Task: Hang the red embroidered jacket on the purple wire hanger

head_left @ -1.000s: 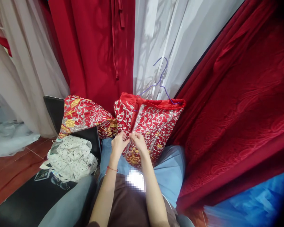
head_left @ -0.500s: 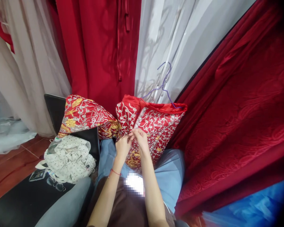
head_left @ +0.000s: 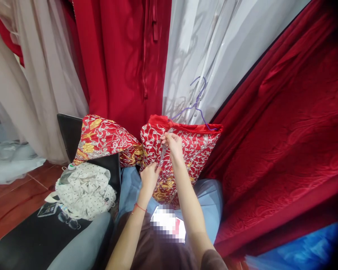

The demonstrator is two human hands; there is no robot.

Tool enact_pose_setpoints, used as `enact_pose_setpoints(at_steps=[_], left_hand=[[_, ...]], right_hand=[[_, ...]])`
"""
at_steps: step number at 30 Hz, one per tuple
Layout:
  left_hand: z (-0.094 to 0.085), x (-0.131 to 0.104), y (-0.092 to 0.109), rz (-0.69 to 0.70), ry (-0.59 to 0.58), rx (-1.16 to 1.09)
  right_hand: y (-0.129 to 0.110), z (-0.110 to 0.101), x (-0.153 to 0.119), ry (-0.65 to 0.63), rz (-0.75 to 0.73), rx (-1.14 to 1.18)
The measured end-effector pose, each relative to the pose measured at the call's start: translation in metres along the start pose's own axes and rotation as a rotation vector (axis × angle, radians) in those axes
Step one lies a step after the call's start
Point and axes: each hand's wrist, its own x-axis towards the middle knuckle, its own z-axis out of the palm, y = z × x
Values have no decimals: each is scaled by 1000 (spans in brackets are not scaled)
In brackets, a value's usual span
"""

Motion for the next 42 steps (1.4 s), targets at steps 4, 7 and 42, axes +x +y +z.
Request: enact_pose_setpoints(at_steps=[4,7,42], left_hand=[[1,-4,6,46,-12,48],[-1,3,4,88,-25,80],[-109,187,63,312,289,-362]], right_hand=[[-16,1,10,19,-92,-24],[-25,-3,11,-33,-170,-132],[-123,-225,33,72,-988,-1454]])
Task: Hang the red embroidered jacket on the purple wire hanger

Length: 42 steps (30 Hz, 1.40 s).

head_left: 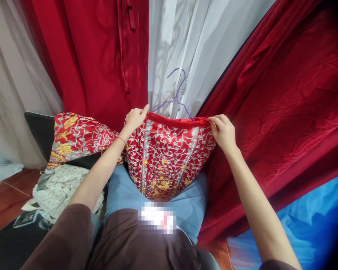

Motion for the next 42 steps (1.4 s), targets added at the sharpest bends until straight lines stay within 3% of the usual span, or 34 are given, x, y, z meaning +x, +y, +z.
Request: enact_pose_setpoints(at_steps=[3,6,10,14,17,19,23,25,28,31,33,36,39,42], left_hand=[[-2,7,8,-58,-117,-48],[-3,11,10,41,-178,-230],[-7,-8,7,129,-80,-483],[-6,-70,5,39,225,-649],[9,-130,-1,-129,354,-834],[24,-164,-5,-299,399,-973],[52,-200,-9,-578,291,-1183],[61,-207,-9,-655,234,-1206],[69,-215,-6,-697,115,-1224],[71,-221,-4,-742,-28,-1269],[71,-224,-5,-750,-62,-1315],[66,-222,-13,-751,-88,-1364],[60,-217,-27,-848,-84,-1323],[55,-212,-41,-936,97,-1241]], right_hand=[[-4,4,1,-64,-10,-89],[-8,9,2,-111,32,-132],[-19,16,0,-56,163,-137],[-52,17,-16,156,293,22],[-93,17,-46,328,501,294],[-124,23,-71,271,643,556],[-173,52,-104,-77,792,1066],[-189,72,-107,-134,839,1189],[-208,95,-104,-96,837,1181],[-223,108,-104,-117,781,1212],[-230,113,-106,-146,754,1287],[-235,116,-107,-120,756,1390],[-235,113,-105,-41,786,1427],[-232,108,-103,11,806,1420]])
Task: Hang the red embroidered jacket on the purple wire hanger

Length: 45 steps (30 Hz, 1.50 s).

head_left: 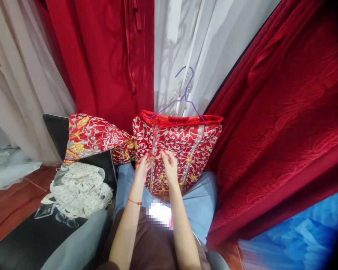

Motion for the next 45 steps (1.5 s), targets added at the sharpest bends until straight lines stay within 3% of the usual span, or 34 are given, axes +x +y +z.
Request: enact_pose_setpoints(at_steps=[2,4,6,10,13,15,19,23,25,27,30,32,35,39,45], left_hand=[[-5,4,3,92,102,-14],[-9,5,6,207,105,28],[-9,4,7,311,-2,151],[-4,-6,5,510,-263,564],[-4,-10,-3,618,-279,905],[-10,-7,-9,583,-262,1009],[-26,6,-13,477,-80,907],[-25,7,3,665,144,583],[-14,0,14,759,155,480],[2,-7,21,722,16,485],[24,-13,25,513,-342,560],[32,-14,24,437,-463,564],[33,-12,22,462,-413,529],[22,-9,26,440,-299,560],[16,-9,35,433,-335,518]], right_hand=[[0,-2,0,0,34,21],[2,-2,-1,-28,87,26],[4,0,-2,-67,108,-15],[5,9,-7,-95,12,-198],[4,12,-10,-60,-39,-416],[4,9,-10,-23,-38,-516],[3,-3,-8,12,-41,-506],[0,-10,-6,-104,14,-421],[-1,-9,-7,-146,42,-437],[-3,-6,-9,-198,43,-481],[-5,-2,-11,-323,49,-521],[-7,-1,-12,-392,58,-544],[-9,-5,-12,-411,51,-570],[-11,-11,-13,-326,45,-578],[-10,-14,-13,-138,55,-483]])
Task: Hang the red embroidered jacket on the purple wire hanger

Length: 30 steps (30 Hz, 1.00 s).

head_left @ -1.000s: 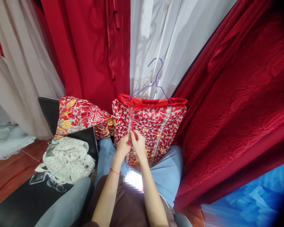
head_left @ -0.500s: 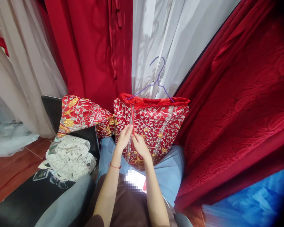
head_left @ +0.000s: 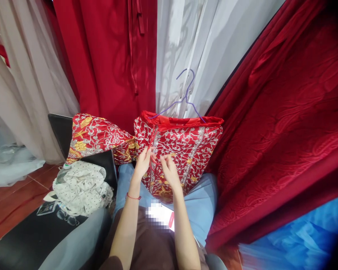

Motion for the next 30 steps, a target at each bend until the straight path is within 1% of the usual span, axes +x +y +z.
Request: enact_pose_setpoints(at_steps=[2,5,7,8,10,12,14,16,18,20,22,24,26,28,30], left_hand=[[-1,2,1,23,55,39],[2,9,1,13,193,49],[5,18,3,-41,260,-40],[7,23,4,-82,271,-113],[11,33,9,-159,233,-275],[14,39,15,-205,145,-403],[16,41,20,-211,53,-443],[17,39,21,-195,9,-401],[18,34,19,-167,46,-320],[18,27,13,-112,139,-239],[17,19,5,-9,254,-161],[15,11,0,116,367,-80],[13,3,-2,205,446,-23],[11,-3,1,239,457,-19],[9,-8,5,242,449,-41]], right_hand=[[3,-1,1,55,10,42],[10,-4,2,143,25,49],[12,-6,3,150,26,19],[12,-6,3,150,21,2],[10,-6,3,170,-1,-31],[7,-5,4,213,-33,-66],[4,-4,4,232,-54,-103],[1,-4,4,196,-64,-134],[0,-7,1,82,-78,-144],[-3,-11,-3,-94,-101,-144],[-9,-16,-8,-273,-115,-138],[-19,-21,-10,-373,-121,-101],[-34,-22,-4,-376,-160,-21],[-51,-18,12,-319,-221,104],[-65,-9,36,-244,-237,267]])
